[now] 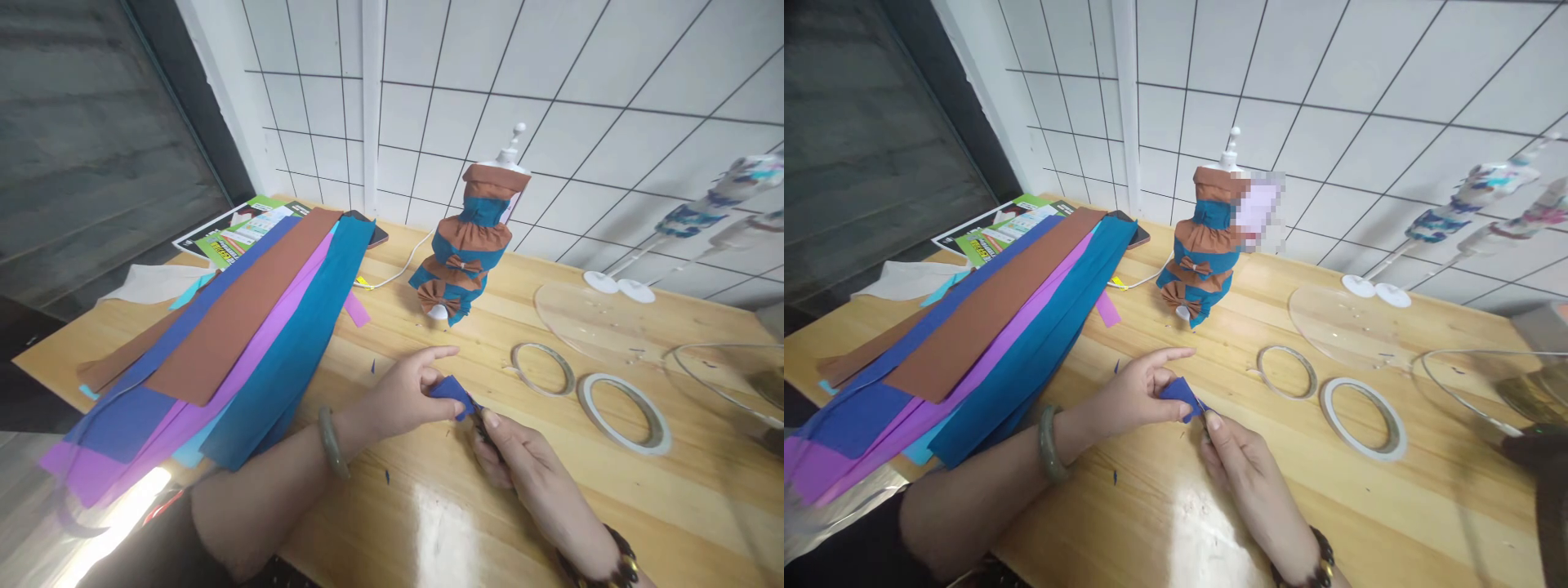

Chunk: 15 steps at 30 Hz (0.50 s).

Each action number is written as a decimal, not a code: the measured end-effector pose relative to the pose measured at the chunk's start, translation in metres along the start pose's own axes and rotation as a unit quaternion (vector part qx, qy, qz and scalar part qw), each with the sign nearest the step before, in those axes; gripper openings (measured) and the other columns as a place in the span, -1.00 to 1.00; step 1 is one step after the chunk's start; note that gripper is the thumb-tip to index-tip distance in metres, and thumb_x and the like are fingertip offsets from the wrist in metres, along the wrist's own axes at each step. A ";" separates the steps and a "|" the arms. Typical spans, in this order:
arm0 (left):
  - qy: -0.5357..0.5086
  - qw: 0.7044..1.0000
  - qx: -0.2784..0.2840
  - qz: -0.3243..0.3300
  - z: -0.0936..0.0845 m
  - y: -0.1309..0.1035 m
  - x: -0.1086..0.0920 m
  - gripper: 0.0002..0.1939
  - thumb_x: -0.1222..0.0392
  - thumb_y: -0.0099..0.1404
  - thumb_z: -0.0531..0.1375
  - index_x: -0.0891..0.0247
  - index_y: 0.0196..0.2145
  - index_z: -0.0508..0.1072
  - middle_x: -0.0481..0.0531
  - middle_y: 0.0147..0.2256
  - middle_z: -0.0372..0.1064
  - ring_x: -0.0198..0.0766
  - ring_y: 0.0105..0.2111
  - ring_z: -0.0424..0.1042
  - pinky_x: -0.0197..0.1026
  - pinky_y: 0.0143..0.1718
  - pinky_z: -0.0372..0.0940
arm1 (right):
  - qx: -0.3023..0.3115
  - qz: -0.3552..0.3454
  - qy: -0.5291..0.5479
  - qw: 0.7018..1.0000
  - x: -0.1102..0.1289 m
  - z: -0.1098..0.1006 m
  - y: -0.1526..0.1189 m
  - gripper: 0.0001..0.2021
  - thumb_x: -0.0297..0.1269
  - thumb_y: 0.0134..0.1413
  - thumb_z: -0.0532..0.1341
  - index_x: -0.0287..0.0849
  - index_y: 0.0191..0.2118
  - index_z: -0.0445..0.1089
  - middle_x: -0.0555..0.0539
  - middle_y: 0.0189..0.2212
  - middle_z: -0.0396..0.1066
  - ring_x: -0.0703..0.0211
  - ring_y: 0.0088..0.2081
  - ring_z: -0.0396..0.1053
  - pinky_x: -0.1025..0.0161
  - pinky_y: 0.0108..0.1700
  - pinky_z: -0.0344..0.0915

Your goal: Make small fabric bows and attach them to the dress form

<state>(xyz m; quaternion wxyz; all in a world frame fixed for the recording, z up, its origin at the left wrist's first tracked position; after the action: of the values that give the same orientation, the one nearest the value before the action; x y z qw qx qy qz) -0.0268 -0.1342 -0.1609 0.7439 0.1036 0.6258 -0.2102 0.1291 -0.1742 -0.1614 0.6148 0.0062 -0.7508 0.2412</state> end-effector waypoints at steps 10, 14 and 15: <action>-0.007 1.000 -0.003 -0.002 0.000 0.001 0.000 -0.29 0.31 0.00 0.23 0.27 0.11 0.09 -0.11 -0.51 0.22 -0.41 -0.50 0.23 -0.30 -0.42 0.13 | 0.004 -0.003 -0.014 1.000 -0.001 -0.002 0.001 -0.57 0.04 0.13 -0.07 -0.14 -0.62 0.03 0.13 -0.69 -0.10 0.35 -0.63 -0.15 0.31 -0.58 -0.17; -0.005 1.000 -0.001 0.000 -0.001 0.001 0.000 -0.30 0.31 0.00 0.22 0.25 0.11 0.09 -0.10 -0.50 0.22 -0.41 -0.50 0.23 -0.30 -0.41 0.14 | 0.003 0.000 -0.013 1.000 0.001 -0.001 0.000 -0.56 0.06 0.11 -0.06 -0.14 -0.63 0.02 0.13 -0.69 -0.11 0.35 -0.63 -0.16 0.31 -0.59 -0.19; -0.005 1.000 -0.001 0.001 -0.001 0.001 0.000 -0.30 0.31 0.01 0.22 0.25 0.10 0.09 -0.10 -0.50 0.23 -0.41 -0.49 0.23 -0.30 -0.41 0.14 | 0.003 0.000 -0.014 1.000 0.001 -0.001 0.000 -0.56 0.06 0.11 -0.06 -0.14 -0.63 0.02 0.13 -0.69 -0.11 0.35 -0.63 -0.16 0.31 -0.59 -0.18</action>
<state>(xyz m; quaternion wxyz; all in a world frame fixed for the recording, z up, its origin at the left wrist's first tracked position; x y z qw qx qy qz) -0.0276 -0.1329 -0.1617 0.7475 0.1023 0.6219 -0.2097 0.1293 -0.1734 -0.1603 0.6042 0.0114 -0.7586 0.2437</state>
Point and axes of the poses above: each hand's wrist, its own y-axis towards the middle knuckle, its own z-axis out of the palm, x = y × z, the point moved 2 cm from there along y, towards the middle knuckle
